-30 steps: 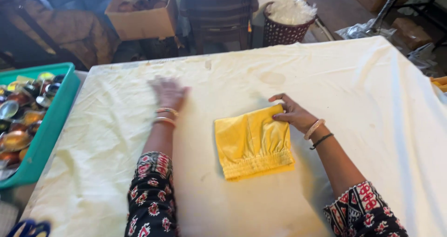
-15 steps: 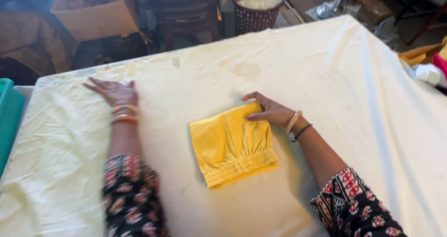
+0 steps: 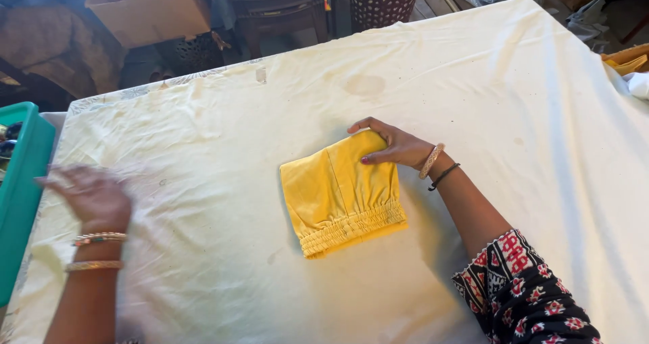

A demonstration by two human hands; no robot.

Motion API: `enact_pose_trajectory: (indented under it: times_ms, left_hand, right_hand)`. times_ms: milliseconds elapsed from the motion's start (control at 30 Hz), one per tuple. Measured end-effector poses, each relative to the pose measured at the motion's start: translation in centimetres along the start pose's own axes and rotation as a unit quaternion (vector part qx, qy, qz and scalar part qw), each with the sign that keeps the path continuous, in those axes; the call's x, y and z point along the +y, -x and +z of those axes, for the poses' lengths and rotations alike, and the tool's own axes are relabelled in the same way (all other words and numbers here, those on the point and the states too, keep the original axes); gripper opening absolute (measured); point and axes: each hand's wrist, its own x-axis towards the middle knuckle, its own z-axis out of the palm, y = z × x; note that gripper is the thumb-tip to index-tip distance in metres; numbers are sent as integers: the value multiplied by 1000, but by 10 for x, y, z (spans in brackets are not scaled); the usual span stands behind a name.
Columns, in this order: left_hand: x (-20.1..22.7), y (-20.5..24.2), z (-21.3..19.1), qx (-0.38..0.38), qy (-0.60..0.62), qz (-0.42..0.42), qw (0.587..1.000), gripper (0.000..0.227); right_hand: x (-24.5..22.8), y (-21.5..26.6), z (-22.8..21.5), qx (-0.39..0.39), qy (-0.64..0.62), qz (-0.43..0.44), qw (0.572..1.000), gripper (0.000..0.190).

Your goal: The person folds a yellow pair of pants on a white tablecloth, smoothing the fabric and aligning the edges before folding it into a compact rectangle. They then pick up a pink pair of pants, lay it flat, and repeat the folding process, placing the finished pink pants on top of the yellow ones.

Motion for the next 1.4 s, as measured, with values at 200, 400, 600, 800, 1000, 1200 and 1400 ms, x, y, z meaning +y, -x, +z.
enact_pose_trajectory:
  times_ms: [200,400,600,800,1000,1200,1400]
  left_hand:
    - [38,48,-293,-96,673,193,708,39]
    - [49,91,-434,-263,800,284,458,88]
    - [99,68,-407,-249,939,202,122,88]
    - [77,40,-374,-288,934,149,153,106]
    - [16,23,-395,-210,962,160,67,103]
    - [36,23,-314,-228,964,104,83,99]
    - [61,58,-268,-297,927,97,209,90]
  right_hand:
    - [-39,0,22,67,-70,18,995,55]
    - [-62,1,44,133,-146,-44,979,49]
    - [-127,20,72,83,-91,-80,989,54]
    - [-86,4,56,102,-201,-130,966,53]
    - [36,-40,63,195,-334,54,921,64]
    - [-20,-25,107,102,-457,29,883,70]
    - [13,-32,105,176,-295,66,937,74]
